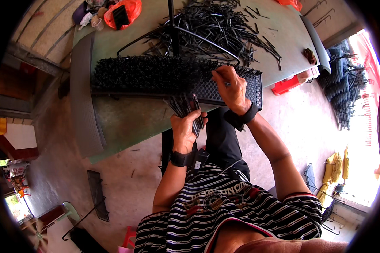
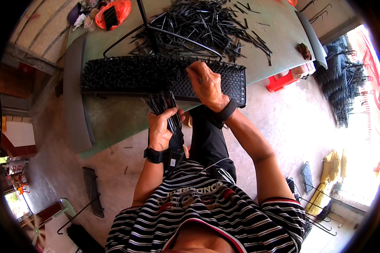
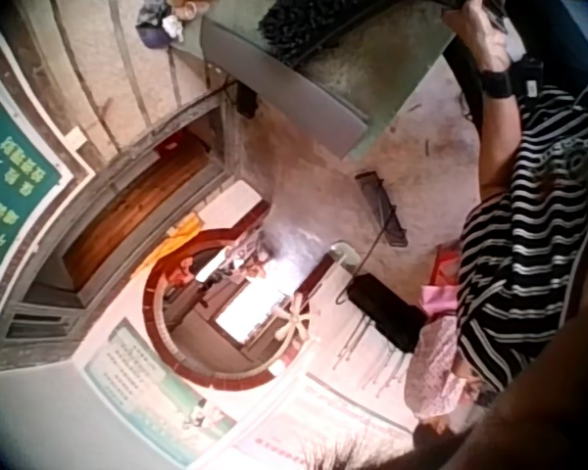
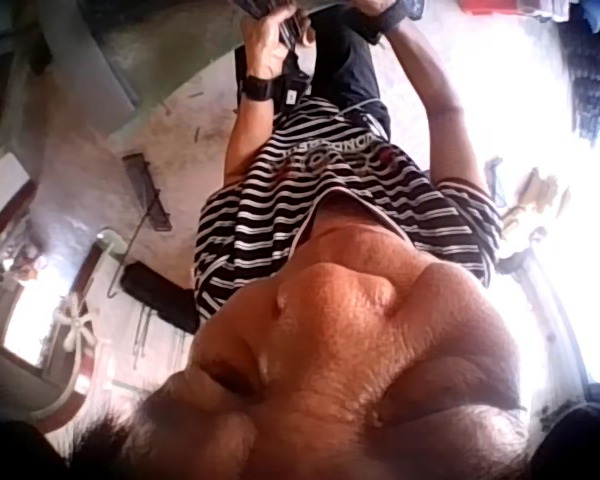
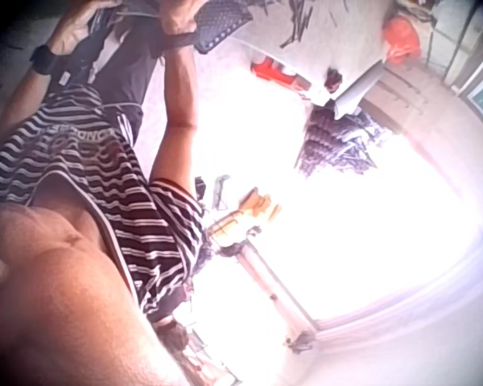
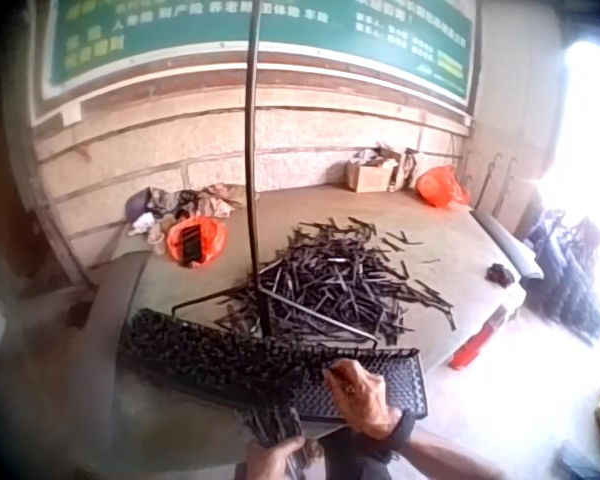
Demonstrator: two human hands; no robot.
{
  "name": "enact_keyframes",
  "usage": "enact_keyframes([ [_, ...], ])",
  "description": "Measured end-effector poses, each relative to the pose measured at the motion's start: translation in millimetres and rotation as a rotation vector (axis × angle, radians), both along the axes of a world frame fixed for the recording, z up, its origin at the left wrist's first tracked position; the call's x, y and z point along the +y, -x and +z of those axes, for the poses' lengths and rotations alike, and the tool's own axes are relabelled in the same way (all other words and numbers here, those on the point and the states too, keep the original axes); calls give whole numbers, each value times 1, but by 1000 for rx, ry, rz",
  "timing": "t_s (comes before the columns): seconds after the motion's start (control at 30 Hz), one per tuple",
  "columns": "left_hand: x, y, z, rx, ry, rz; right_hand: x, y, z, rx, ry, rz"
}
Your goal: The person inserts black bristles into a perforated plastic broom head. They pick up bundles of bristles from a pile on the table and push them into the holes of the broom head, working methodically to fill the frame.
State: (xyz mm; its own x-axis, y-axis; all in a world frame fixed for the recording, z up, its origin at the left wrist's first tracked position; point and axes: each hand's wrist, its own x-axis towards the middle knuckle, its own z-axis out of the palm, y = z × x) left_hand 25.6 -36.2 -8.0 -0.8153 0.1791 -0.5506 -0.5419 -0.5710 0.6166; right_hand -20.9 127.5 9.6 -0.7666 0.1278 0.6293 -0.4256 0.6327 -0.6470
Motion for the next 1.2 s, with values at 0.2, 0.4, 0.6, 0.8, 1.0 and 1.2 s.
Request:
enact_keyframes([
  [0.2, 2, -2, -3, 1, 10, 21, 3, 6, -9, 19, -281, 58],
  [0.4, 0, -3, 0, 8, -5, -12, 6, 12, 13, -119, -583, 175],
  [0.6, 2, -4, 3, 32, 6, -9, 8, 23, 25, -248, -442, 131],
  [0.8, 5, -4, 3, 58, -33, 1, 2, -11, 16, -566, -92, 371],
  [1.0, 10, -3, -2, 92, 58, 21, -5, -23, 14, -643, 430, 117],
  [1.2, 7, -4, -1, 45, 66, 17, -16, -12, 12, -106, 221, 0],
])
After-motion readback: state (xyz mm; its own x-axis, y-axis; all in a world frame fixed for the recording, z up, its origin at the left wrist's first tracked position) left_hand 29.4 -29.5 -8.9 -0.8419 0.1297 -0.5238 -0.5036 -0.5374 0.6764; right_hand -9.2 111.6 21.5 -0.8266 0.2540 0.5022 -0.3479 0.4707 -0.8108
